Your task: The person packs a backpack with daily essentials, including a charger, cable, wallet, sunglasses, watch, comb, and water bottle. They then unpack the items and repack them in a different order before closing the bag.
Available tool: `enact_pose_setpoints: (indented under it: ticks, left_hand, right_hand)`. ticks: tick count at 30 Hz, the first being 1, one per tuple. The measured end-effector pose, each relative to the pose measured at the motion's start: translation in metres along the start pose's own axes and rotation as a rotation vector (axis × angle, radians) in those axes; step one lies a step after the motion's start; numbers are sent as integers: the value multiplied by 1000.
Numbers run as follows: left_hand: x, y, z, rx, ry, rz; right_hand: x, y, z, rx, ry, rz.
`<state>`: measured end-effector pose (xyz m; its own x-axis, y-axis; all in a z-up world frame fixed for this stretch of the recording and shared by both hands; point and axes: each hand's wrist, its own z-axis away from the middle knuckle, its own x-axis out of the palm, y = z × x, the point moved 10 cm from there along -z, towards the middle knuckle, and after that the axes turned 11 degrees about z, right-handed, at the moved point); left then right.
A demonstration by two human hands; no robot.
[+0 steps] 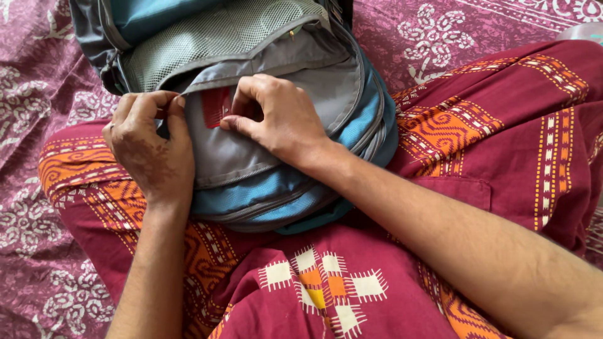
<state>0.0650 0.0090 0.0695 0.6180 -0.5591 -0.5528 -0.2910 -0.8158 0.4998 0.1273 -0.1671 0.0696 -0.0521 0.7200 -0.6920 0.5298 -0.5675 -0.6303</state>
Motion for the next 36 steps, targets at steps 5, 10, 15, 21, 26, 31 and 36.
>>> enact_pose_setpoints:
  ticks: [5, 10, 15, 21, 26, 31, 36]
  left_hand:
    - [5, -12, -4, -42, -39, 9]
    - [5, -22, -29, -10, 0, -2]
    - [14, -25, -65, 6, 5, 98]
    - [32, -1, -90, 149, 23, 136]
    - [63, 50, -94, 269, -67, 216]
    - [119, 127, -56, 285, -176, 343]
    - [167, 192, -27, 302, -333, 451]
  right_hand:
    - [1, 2, -1, 6, -29, -4]
    - [4, 19, 10, 119, -233, -37]
    - [-18, 26, 38, 133, -296, 68]
    - [-46, 29, 62, 144, -251, 37]
    - [-110, 33, 72, 10, 134, 116]
    - [-206, 83, 112, 91, 508, 308]
    - [-295, 162, 177, 213, 771, 513]
